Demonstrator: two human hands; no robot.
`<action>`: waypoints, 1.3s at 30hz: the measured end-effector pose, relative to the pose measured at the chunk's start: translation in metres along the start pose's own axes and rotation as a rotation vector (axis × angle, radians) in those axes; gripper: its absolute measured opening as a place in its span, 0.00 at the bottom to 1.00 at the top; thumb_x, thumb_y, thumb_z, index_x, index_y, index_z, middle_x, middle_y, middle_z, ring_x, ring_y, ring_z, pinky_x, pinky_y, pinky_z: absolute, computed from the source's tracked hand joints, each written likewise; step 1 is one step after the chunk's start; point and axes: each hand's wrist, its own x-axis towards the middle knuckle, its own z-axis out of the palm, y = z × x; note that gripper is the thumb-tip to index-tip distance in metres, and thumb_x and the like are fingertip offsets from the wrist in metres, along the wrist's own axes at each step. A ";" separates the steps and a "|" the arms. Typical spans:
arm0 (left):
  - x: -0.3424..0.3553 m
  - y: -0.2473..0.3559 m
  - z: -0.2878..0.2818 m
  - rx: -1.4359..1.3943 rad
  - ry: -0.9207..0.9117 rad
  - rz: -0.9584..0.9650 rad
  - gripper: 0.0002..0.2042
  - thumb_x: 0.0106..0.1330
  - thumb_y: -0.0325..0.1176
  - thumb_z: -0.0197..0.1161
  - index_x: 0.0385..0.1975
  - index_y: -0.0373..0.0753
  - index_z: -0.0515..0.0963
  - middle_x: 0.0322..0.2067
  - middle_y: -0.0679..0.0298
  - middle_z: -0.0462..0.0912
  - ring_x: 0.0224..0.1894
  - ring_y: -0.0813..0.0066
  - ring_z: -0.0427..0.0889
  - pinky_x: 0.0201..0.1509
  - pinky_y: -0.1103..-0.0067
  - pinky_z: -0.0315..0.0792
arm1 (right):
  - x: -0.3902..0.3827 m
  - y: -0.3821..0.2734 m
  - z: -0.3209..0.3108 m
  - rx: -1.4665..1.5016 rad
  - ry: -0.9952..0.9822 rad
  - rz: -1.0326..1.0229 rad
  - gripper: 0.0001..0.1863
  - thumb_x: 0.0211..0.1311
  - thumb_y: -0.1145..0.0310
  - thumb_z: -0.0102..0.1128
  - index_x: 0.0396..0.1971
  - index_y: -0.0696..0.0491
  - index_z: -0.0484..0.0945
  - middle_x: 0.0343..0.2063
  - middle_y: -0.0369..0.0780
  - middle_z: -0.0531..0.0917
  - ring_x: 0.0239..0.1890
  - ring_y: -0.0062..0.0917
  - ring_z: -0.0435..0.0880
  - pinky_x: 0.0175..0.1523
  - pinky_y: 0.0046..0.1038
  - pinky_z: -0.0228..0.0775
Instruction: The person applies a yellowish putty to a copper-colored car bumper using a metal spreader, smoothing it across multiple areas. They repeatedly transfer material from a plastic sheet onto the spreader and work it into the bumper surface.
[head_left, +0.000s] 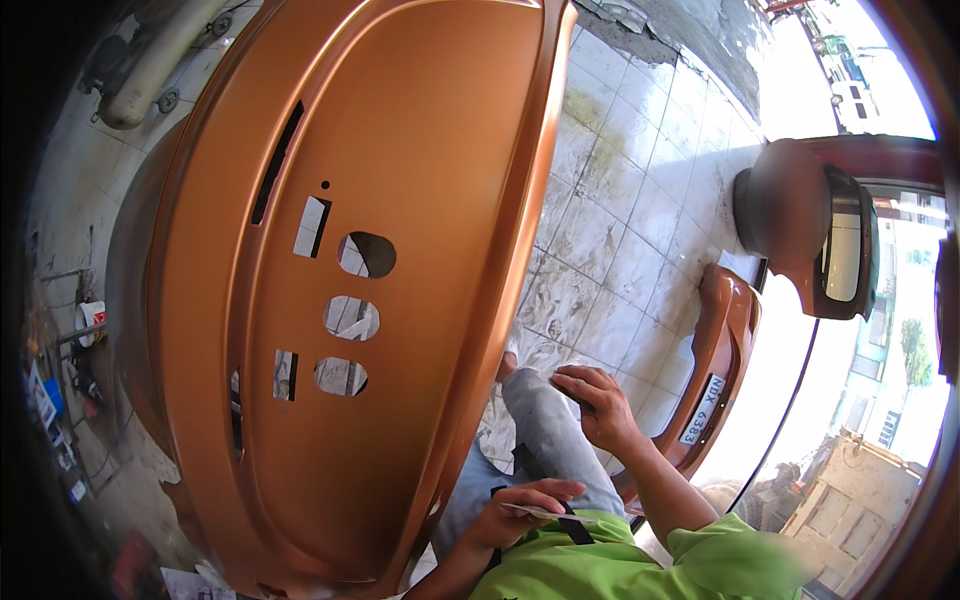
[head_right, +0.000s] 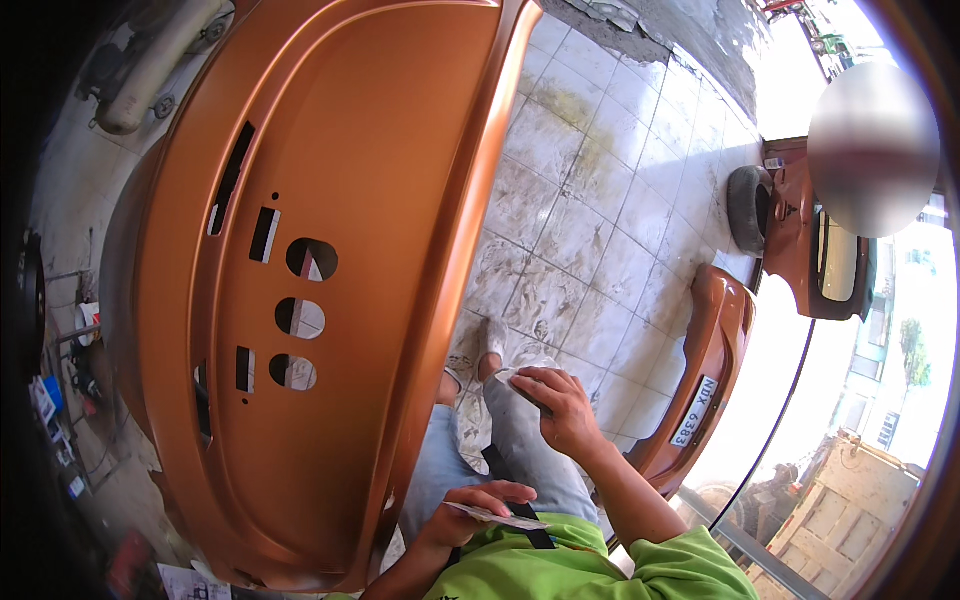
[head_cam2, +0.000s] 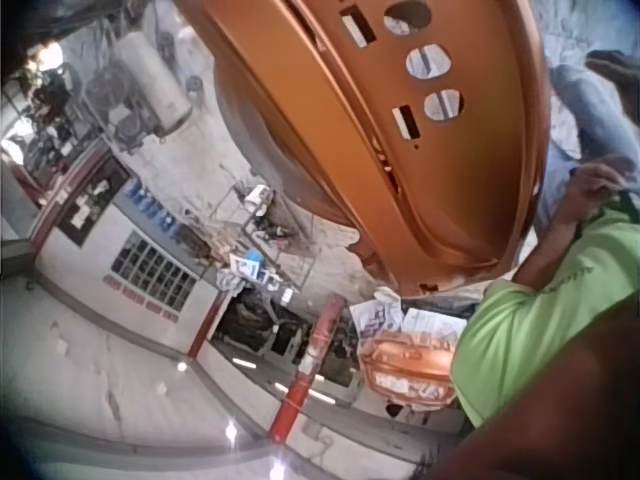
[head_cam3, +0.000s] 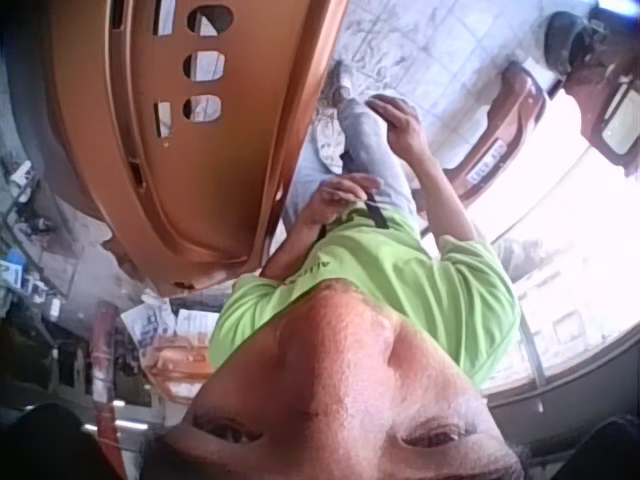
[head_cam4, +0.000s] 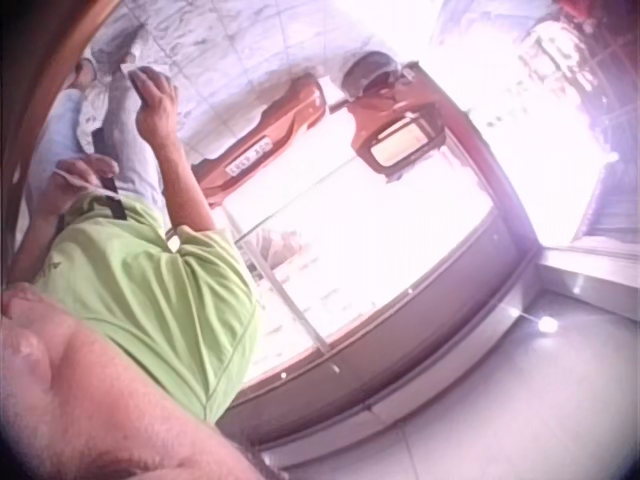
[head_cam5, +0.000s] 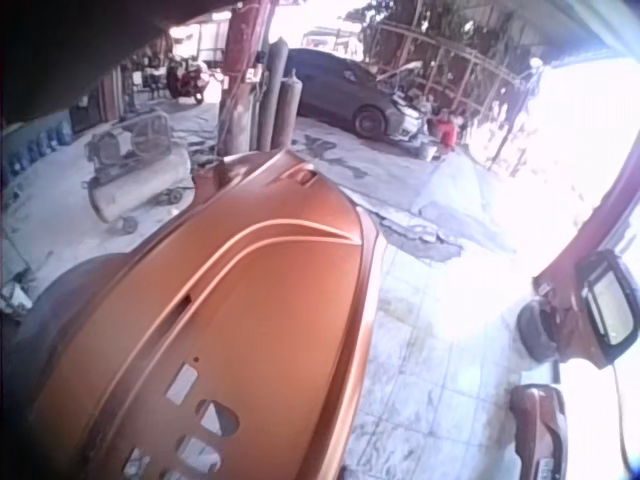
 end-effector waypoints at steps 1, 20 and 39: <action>0.003 0.002 0.003 -0.040 0.009 -0.027 0.13 0.70 0.18 0.68 0.53 0.36 0.87 0.68 0.39 0.77 0.71 0.48 0.78 0.73 0.61 0.74 | 0.003 0.001 -0.002 -0.007 -0.001 -0.002 0.34 0.50 0.89 0.54 0.58 0.51 0.86 0.59 0.43 0.86 0.61 0.44 0.82 0.69 0.43 0.71; 0.183 0.075 0.032 0.130 0.045 0.078 0.16 0.64 0.23 0.77 0.52 0.37 0.87 0.65 0.36 0.80 0.67 0.46 0.82 0.72 0.58 0.74 | 0.155 0.078 -0.114 -0.015 0.014 0.030 0.36 0.49 0.87 0.55 0.60 0.46 0.86 0.60 0.38 0.86 0.65 0.37 0.81 0.68 0.40 0.69; 0.486 0.116 0.013 0.281 0.219 0.078 0.11 0.71 0.28 0.72 0.51 0.38 0.87 0.64 0.34 0.79 0.66 0.44 0.82 0.65 0.63 0.79 | 0.421 0.194 -0.291 -0.205 0.122 -0.402 0.31 0.51 0.80 0.67 0.57 0.39 0.88 0.60 0.35 0.85 0.64 0.36 0.82 0.67 0.48 0.70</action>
